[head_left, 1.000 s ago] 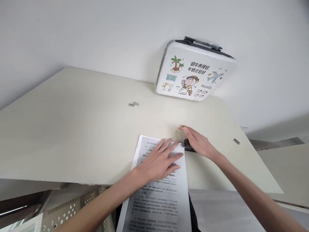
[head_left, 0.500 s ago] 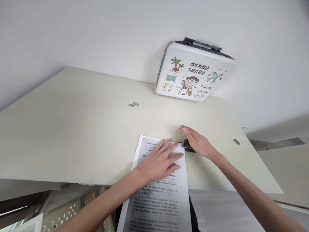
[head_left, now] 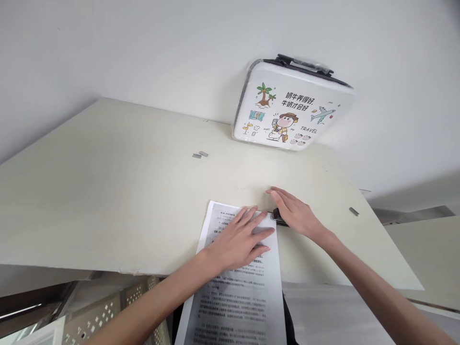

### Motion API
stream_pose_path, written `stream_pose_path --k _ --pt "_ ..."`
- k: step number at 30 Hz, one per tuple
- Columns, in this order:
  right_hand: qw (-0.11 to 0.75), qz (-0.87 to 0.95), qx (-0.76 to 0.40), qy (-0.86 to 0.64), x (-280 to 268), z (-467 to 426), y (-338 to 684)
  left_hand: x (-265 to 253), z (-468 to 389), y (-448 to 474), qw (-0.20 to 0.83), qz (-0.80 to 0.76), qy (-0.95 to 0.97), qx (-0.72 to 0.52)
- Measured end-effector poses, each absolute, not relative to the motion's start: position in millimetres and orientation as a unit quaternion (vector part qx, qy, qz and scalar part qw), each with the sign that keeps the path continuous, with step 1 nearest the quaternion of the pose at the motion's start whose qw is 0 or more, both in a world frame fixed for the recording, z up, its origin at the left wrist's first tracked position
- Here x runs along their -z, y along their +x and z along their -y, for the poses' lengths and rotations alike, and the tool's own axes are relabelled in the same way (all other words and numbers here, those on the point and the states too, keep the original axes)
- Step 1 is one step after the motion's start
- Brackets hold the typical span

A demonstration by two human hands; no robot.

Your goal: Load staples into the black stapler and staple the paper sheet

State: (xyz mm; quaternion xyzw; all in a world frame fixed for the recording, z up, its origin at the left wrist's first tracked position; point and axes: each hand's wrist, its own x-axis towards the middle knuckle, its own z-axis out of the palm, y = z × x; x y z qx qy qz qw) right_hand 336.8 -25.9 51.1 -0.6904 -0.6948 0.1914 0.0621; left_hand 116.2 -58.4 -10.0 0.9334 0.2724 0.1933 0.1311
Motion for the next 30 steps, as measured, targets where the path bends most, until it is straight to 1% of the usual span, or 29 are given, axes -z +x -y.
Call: stream_pose_path --k 6,14,22,30 --pt "0.054 0.7 -0.176 -0.691 -49.3 25.8 336.7 9.7 58.3 116.7 0.129 -0.274 0.933 -0.197" --pt "0.059 0.696 -0.192 -0.69 -49.0 25.7 337.3 8.4 58.8 116.4 0.129 -0.271 0.935 -0.186" --pt "0.068 0.704 -0.183 -0.683 -49.5 25.9 337.3 10.1 58.6 116.5 0.131 -0.273 0.934 -0.188" --pt "0.057 0.699 -0.18 -0.69 -50.6 26.3 335.8 8.7 58.9 116.3 0.134 -0.275 0.934 -0.186"
